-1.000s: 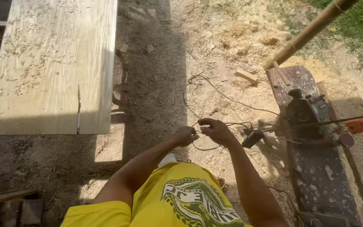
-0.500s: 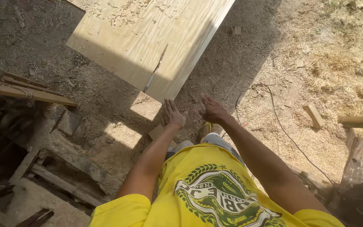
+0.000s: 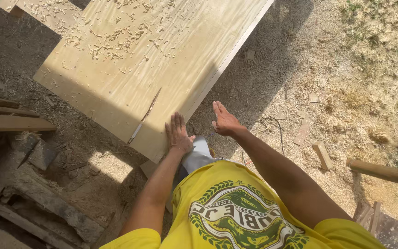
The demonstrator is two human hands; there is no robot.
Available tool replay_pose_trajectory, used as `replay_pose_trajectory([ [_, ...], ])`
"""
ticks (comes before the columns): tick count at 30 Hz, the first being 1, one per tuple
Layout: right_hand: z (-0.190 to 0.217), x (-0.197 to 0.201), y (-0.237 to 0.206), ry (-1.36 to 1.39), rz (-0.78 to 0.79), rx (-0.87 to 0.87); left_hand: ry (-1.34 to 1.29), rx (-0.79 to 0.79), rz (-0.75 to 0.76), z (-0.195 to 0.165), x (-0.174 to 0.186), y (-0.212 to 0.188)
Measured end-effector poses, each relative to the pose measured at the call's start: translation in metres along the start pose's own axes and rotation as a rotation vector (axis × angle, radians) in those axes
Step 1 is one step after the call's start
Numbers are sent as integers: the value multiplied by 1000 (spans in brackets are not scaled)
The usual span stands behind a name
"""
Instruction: The person measures a plywood panel with a tape measure, repositions the panel on wooden supports, and uses an electric hand planer to plane the panel's edges and surface, producing wood shavings. They lift and turn the panel to plane different edges and run the planer along the wood repeatedly.
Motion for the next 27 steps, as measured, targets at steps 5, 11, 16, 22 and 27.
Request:
replay_pose_trajectory([
  [5, -71, 34, 69, 8, 24, -141, 98, -168, 106, -53, -9, 92],
  [11, -134, 102, 142, 53, -183, -65, 188, -451, -46, -133, 0, 203],
  [16, -220, 144, 183, 142, -120, -313, 174, -558, -15, -201, -11, 284],
  [22, -338, 223, 247, 103, -170, -270, 44, -574, -50, -303, -11, 399],
  [27, -432, 288, 290, 71, -77, -315, 52, -498, 75, -395, -14, 507],
])
Point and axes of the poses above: each hand's wrist, its own y-axis towards the middle knuckle, its own x-axis out of the back of the hand, z = x × y, the point moved 9 cm from there along y, towards the middle knuckle, and after that the axes turned 14 degrees about -z, right-handed, at the moved point
